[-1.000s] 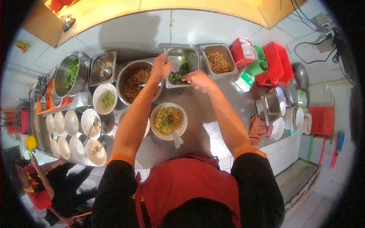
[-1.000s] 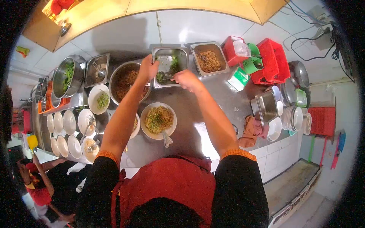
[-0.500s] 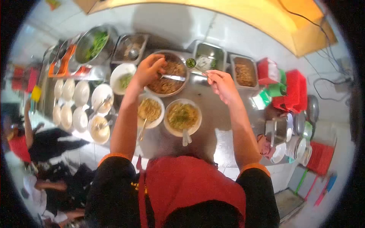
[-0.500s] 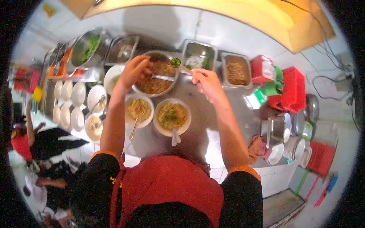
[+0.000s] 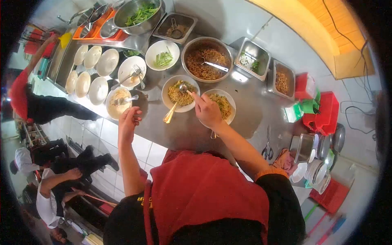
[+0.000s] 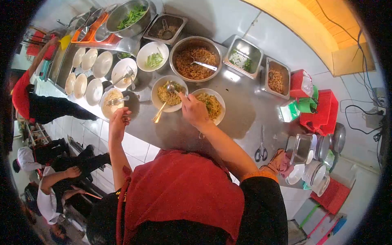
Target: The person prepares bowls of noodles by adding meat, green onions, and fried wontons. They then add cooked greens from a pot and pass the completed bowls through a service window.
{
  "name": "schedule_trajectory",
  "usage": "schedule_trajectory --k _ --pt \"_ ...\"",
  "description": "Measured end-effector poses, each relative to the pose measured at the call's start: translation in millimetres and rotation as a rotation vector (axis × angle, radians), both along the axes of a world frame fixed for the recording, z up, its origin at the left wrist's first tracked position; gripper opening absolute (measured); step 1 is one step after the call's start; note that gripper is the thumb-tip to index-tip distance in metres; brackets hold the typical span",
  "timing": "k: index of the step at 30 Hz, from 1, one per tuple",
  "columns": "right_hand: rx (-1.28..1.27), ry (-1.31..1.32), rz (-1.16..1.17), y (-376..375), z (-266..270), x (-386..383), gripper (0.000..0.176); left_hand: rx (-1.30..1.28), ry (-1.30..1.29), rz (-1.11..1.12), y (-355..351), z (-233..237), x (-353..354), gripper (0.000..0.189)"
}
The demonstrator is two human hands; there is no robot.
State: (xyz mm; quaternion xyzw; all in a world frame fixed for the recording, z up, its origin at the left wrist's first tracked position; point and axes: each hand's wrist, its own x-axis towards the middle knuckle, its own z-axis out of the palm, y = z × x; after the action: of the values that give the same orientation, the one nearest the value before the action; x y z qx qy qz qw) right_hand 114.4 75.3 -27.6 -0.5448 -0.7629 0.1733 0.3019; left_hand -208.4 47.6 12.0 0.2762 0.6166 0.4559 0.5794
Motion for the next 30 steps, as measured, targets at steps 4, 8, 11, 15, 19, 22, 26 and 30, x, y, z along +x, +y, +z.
schedule_trajectory --k 4,8,11,15,19,22,26,30 --pt "0.016 -0.045 0.037 -7.4 0.0 4.4 0.04 -0.001 -0.021 -0.014 4.5 3.2 5.2 0.023" --pt "0.084 0.088 0.003 -2.8 13.6 15.5 0.036 0.057 -0.044 -0.024 22.6 7.8 1.4 0.023" --pt "0.267 0.403 -0.232 24.5 27.9 41.0 0.027 0.142 -0.015 -0.004 37.9 19.3 4.3 0.024" --pt "0.151 0.283 -0.64 88.4 42.8 135.6 0.027 0.108 0.08 -0.046 49.1 22.4 17.2 0.025" --pt "-0.231 -0.213 -0.718 135.2 54.2 210.7 0.03 0.072 0.16 -0.164 57.7 9.3 36.0 0.024" --pt "-0.315 -0.428 -0.584 159.7 42.5 238.8 0.031 0.121 0.179 -0.225 60.5 13.7 56.9 0.025" --pt "-0.382 -0.242 -0.194 180.2 46.1 281.2 0.032 0.156 0.167 -0.314 65.6 15.8 71.9 0.025" --pt "-0.002 -0.448 -0.822 148.7 55.0 341.4 0.036 0.152 0.208 -0.35 63.1 19.3 70.3 0.024"
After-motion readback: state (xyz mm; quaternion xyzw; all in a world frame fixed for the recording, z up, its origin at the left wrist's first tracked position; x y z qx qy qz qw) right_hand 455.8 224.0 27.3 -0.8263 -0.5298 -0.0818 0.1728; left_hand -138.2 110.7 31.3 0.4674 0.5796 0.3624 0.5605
